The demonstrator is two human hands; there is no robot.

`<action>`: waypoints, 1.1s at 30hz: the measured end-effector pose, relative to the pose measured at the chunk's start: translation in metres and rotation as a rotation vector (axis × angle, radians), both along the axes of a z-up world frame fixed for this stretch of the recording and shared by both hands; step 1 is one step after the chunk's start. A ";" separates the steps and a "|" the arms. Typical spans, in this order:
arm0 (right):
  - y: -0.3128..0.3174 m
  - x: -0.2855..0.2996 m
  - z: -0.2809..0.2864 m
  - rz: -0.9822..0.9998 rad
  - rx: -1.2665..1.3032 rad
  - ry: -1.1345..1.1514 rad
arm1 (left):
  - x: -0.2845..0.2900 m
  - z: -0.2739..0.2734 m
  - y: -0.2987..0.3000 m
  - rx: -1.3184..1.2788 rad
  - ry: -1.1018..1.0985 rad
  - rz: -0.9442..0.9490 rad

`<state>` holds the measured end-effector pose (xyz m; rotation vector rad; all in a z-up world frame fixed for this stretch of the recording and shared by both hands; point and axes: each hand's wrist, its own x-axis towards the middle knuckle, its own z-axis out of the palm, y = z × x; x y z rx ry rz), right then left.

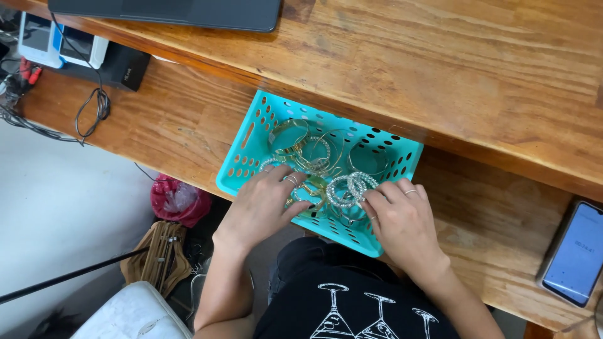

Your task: A person is removing tags or stickers from various bracelets and bangles and sorting them into a blue plastic basket on a wooden table.

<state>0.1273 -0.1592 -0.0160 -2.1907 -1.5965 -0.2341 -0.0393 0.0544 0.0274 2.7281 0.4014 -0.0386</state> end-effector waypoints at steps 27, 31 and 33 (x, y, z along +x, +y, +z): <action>-0.015 -0.005 0.030 0.188 0.169 0.149 | 0.116 -0.074 0.085 -0.074 0.430 0.181; -0.020 -0.004 0.033 0.157 0.207 0.163 | 0.073 -0.027 0.075 -0.170 0.238 0.192; -0.021 -0.005 0.034 0.116 0.293 0.204 | 0.045 0.012 0.062 -0.246 -0.012 0.050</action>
